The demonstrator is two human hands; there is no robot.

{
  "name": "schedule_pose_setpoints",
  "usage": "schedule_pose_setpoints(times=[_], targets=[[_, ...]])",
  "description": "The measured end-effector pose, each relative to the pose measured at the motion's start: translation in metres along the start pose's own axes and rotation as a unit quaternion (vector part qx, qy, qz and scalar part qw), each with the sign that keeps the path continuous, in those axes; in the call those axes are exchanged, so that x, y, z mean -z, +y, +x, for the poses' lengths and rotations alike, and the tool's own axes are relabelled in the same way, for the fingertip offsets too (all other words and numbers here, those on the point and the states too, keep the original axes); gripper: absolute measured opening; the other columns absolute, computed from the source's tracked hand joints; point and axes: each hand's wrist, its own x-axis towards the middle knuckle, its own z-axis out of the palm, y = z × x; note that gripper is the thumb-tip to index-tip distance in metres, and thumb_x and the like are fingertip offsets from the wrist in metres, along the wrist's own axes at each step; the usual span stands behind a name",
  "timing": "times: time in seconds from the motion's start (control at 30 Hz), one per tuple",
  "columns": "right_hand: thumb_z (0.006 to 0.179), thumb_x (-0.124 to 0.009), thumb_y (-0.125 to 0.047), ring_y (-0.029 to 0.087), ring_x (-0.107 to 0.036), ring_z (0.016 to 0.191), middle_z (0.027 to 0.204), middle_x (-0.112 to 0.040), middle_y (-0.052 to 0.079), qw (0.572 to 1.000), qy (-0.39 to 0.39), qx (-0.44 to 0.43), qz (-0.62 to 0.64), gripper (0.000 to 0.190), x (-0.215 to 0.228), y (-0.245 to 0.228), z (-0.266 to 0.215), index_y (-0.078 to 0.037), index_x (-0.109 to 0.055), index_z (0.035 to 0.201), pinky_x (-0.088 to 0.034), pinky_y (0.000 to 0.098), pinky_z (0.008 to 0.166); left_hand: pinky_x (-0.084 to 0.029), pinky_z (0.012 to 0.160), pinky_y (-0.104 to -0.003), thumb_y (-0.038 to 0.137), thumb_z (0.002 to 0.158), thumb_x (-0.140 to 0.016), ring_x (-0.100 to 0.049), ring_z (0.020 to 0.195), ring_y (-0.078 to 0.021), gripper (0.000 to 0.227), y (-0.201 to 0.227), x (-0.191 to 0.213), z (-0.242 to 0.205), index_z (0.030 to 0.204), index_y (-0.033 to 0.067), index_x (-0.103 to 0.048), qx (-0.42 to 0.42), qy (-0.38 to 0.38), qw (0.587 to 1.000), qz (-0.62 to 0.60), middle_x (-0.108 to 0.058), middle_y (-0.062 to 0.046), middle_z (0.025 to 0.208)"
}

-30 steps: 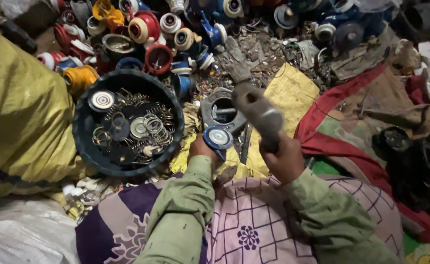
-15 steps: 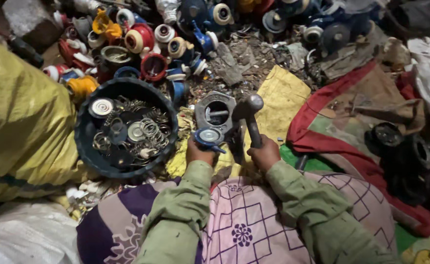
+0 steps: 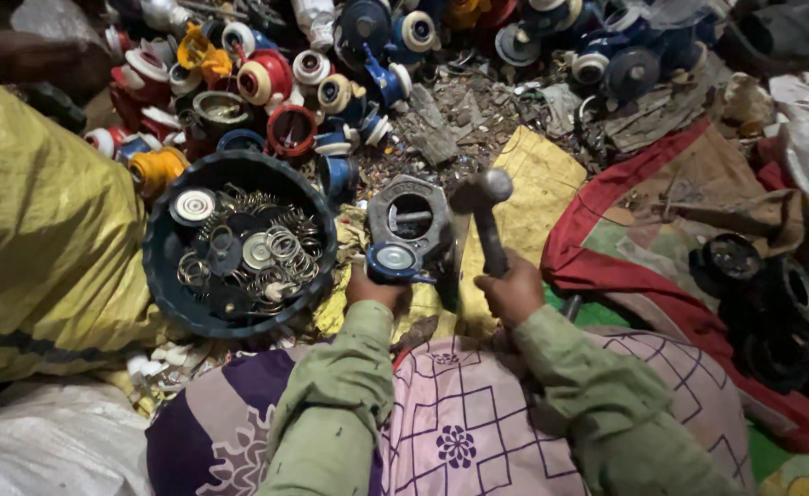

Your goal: The person sits on the floor and disassembles small blue valve-like objects using a hammer and pliers. They repeatedly strike the objects on a metal stand, remove parts, and place them into a nearby container.

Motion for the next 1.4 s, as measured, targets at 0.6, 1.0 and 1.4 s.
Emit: schedule_pose_setpoints(times=[0.6, 1.0, 1.4], targets=[[0.075, -0.077, -0.014, 0.04, -0.071, 0.082, 0.085, -0.072, 0.021, 0.933, -0.06, 0.212, -0.283, 0.04, -0.025, -0.017, -0.018, -0.013, -0.07, 0.114, -0.054, 0.049, 0.069, -0.058, 0.077, -0.038, 0.044, 0.058, -0.095, -0.074, 0.084, -0.0266, 0.067, 0.018, 0.009, 0.001, 0.108, 0.0092, -0.068, 0.013, 0.023, 0.996, 0.088, -0.078, -0.016, 0.097], [0.073, -0.074, -0.011, 0.046, -0.068, 0.081, 0.083, -0.069, 0.025, 0.912, -0.067, 0.264, -0.306, 0.047, -0.019, -0.028, -0.015, -0.007, -0.065, 0.118, -0.053, 0.0523, 0.068, -0.057, 0.08, -0.041, 0.045, 0.06, -0.093, -0.073, 0.089, -0.0306, 0.069, -0.001, -0.001, 0.003, 0.112, 0.0082, -0.067, 0.03, -0.012, 0.995, 0.093, -0.076, -0.018, 0.1], [0.08, -0.076, -0.009, 0.022, -0.062, 0.065, 0.073, -0.068, 0.014, 0.949, 0.042, 0.304, -0.066, 0.027, 0.005, -0.025, -0.026, -0.003, -0.067, 0.105, -0.052, 0.0356, 0.061, -0.056, 0.084, -0.043, 0.046, 0.062, -0.091, -0.071, 0.094, -0.0347, 0.071, -0.022, -0.017, 0.013, 0.115, 0.0073, -0.065, -0.004, 0.02, 0.99, 0.139, -0.075, -0.02, 0.103]])
